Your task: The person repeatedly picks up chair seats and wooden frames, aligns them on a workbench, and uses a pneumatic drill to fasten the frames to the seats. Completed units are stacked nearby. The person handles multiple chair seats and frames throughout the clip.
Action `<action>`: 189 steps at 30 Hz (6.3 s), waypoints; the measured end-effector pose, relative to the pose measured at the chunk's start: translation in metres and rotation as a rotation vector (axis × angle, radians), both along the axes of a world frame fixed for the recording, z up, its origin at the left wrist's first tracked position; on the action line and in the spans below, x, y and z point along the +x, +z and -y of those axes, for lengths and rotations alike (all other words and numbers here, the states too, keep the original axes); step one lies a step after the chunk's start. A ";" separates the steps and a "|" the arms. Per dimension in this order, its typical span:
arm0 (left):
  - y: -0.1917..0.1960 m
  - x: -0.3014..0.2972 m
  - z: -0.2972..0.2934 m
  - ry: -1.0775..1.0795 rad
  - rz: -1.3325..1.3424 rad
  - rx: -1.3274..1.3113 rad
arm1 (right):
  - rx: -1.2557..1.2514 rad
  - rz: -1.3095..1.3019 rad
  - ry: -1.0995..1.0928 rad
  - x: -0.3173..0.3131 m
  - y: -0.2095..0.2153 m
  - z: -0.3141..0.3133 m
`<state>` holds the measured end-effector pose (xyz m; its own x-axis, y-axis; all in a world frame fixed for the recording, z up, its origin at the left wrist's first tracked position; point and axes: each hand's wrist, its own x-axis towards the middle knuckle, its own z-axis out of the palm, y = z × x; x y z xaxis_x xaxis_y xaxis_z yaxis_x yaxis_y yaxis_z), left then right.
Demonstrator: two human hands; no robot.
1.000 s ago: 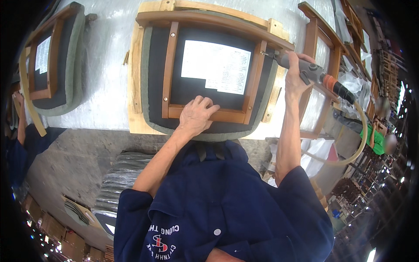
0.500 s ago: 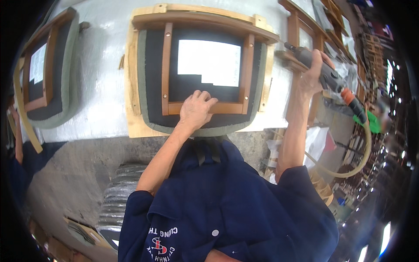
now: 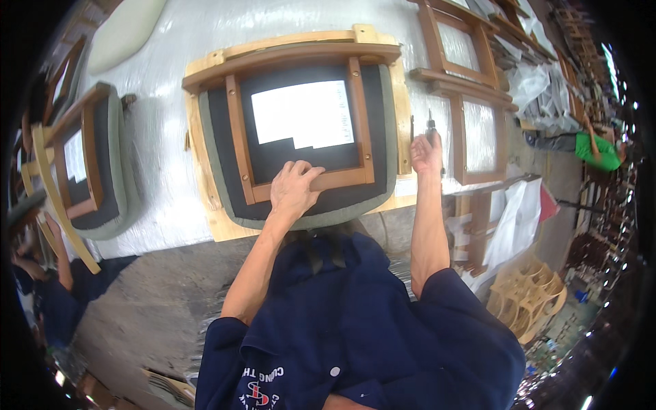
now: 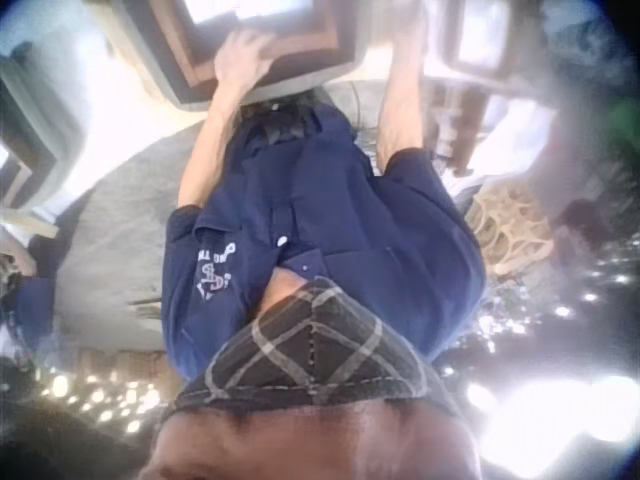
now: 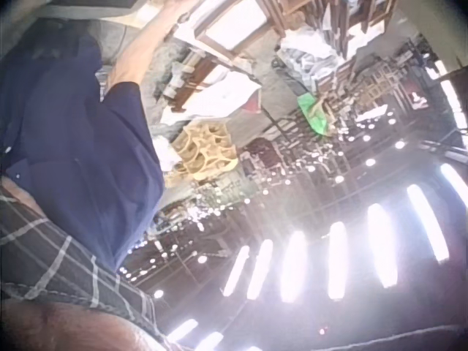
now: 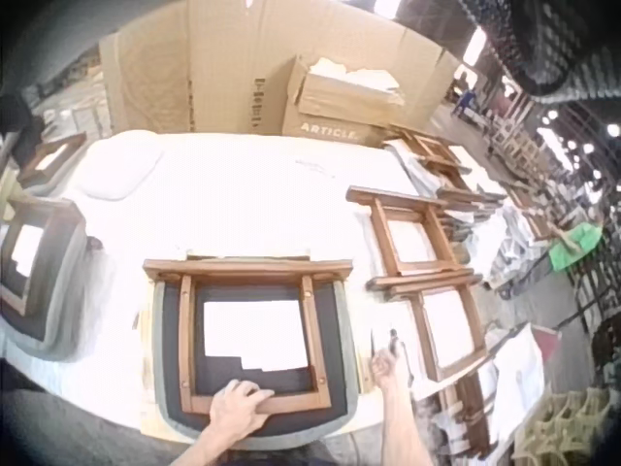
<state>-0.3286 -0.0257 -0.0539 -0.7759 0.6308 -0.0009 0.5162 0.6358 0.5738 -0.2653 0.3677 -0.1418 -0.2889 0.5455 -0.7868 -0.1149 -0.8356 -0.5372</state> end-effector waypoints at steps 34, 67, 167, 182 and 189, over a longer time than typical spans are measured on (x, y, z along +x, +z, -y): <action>0.016 0.007 0.001 0.073 -0.136 -0.134 | 1.090 0.221 1.150 -0.026 0.075 0.049; 0.219 -0.026 0.351 0.996 0.587 1.306 | 0.388 -0.671 0.986 -0.170 0.199 0.414; 0.031 0.069 0.235 0.761 1.458 0.809 | 1.958 0.032 1.374 0.121 0.188 0.403; -0.031 0.095 0.138 1.131 1.136 0.616 | 0.907 0.645 1.028 0.106 0.046 0.147; -0.021 0.114 0.112 1.207 1.014 0.671 | 0.824 0.661 1.002 0.128 0.046 0.141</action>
